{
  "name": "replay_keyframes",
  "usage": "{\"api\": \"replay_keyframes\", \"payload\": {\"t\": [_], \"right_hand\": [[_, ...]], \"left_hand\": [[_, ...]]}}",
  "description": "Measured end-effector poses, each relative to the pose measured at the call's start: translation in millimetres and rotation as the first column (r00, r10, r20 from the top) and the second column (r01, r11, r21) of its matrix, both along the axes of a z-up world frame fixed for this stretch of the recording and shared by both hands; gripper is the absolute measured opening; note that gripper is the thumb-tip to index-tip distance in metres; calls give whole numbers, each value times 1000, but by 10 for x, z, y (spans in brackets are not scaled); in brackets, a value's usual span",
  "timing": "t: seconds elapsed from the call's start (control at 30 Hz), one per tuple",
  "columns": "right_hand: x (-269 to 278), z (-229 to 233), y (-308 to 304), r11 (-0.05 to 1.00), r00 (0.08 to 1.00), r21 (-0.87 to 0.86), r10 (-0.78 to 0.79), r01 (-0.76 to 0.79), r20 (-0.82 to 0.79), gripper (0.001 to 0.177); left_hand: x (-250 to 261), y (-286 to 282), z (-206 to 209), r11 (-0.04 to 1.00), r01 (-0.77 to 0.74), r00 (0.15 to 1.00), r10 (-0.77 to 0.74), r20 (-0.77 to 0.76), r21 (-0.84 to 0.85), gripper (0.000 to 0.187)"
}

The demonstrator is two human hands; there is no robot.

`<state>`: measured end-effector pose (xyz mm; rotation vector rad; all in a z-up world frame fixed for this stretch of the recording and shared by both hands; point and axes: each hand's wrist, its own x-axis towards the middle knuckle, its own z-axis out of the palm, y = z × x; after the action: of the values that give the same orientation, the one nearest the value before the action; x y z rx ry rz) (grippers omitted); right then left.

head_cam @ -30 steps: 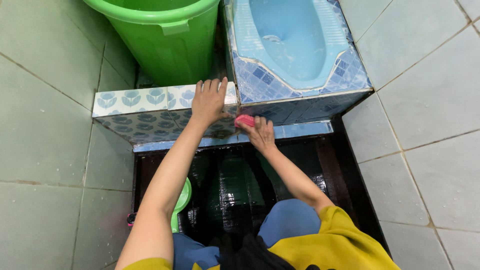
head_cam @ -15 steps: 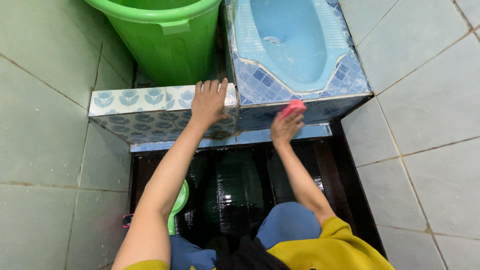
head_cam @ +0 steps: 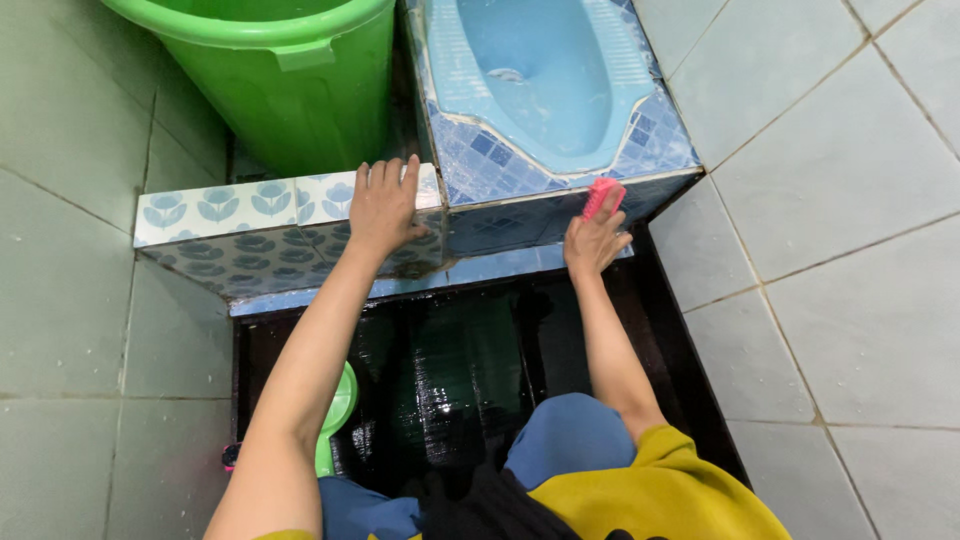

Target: The person scrubs the tiled base of a squat toilet and the surrounding floor using a small pink brush, occasionally pouring water from a green plastic scoop to rinse the surfaces.

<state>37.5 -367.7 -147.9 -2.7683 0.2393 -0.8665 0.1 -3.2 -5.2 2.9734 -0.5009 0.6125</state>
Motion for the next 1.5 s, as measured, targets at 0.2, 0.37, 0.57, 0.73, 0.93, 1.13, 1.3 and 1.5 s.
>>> {"api": "replay_keyframes", "payload": {"t": [0.2, 0.37, 0.57, 0.73, 0.93, 1.13, 1.3, 1.5], "right_hand": [[-248, -36, 752, 972, 974, -68, 220, -224, -54, 110], [-135, 75, 422, 949, 962, -168, 273, -267, 13, 109], [354, 242, -653, 986, 982, 95, -145, 134, 124, 104], [182, 115, -204, 973, 996, 213, -83, 87, -28, 107], [317, -1, -337, 946, 986, 286, -127, 153, -107, 99], [709, -96, -995, 896, 947, 423, -240, 132, 215, 96], [571, -347, -588, 3, 968, 969, -27, 248, -248, 93], [700, -103, -473, 424, 927, 879, -192, -217, 321, 91]], "left_hand": [[-6, -79, 56, 994, -50, 998, 55, -40, 99, 119], [-38, -135, 76, 993, -101, 994, 103, -41, 62, 120], [-14, -262, 57, 996, -74, 997, 76, -31, 53, 121], [64, -488, 108, 996, -48, 998, 50, -27, 77, 112], [106, -617, 123, 995, -34, 999, 34, -5, 98, 96], [122, -645, 133, 995, -32, 999, 31, 6, 98, 98], [101, -652, 140, 992, -51, 998, 46, 43, 112, 97], [127, -645, 113, 993, -28, 999, 24, 31, 115, 98]]}}
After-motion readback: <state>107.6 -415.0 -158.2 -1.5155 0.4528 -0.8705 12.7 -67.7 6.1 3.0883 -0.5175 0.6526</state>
